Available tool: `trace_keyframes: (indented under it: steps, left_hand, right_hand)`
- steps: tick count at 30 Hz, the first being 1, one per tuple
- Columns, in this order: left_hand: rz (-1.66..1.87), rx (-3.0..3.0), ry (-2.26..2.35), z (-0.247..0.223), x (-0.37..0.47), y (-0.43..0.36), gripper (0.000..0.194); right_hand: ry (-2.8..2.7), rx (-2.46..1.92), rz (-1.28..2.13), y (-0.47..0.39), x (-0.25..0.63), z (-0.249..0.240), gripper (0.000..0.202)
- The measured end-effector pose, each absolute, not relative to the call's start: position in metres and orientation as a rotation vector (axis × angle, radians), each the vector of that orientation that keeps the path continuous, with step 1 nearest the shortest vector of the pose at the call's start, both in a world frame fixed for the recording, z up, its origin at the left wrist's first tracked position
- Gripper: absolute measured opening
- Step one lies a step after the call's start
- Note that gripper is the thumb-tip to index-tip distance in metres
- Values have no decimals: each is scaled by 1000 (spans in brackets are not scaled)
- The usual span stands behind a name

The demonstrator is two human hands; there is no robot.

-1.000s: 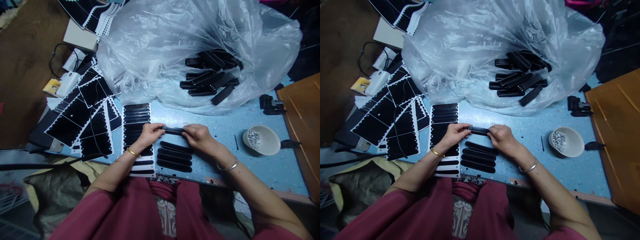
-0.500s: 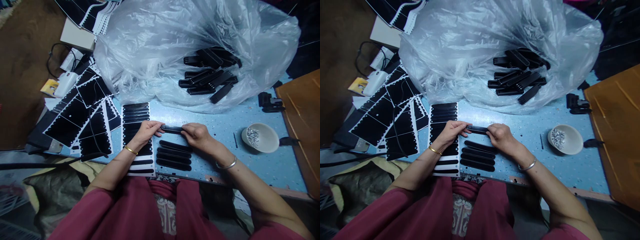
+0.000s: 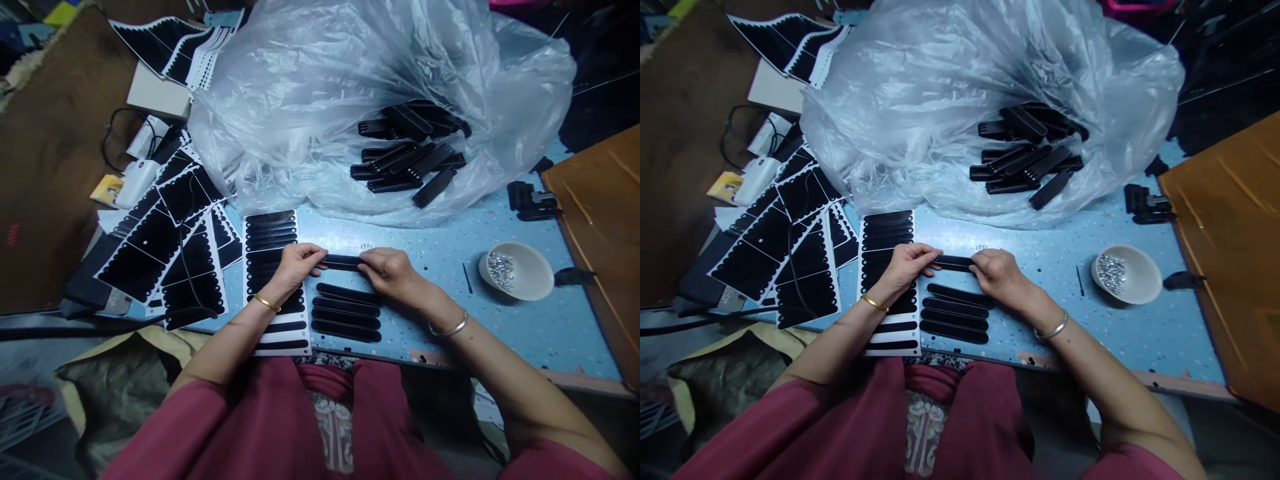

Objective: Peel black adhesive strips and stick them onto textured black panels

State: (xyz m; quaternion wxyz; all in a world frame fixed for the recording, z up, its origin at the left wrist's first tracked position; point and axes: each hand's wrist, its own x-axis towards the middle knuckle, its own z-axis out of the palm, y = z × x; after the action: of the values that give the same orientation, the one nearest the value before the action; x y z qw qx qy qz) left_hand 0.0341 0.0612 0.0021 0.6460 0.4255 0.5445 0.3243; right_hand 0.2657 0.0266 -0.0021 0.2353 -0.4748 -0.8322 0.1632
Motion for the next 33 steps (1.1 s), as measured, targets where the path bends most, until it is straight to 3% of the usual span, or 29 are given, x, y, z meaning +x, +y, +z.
trace_keyframes:
  steps: [22,33]
  left_hand:
    - [752,1057,1228,-9,33,62,30]
    - [758,1069,1228,-10,32,62,29]
  right_hand:
    - [-2005,-1405,828,26,274,2,14]
    - [-2042,-1381,711,22,276,-5,18]
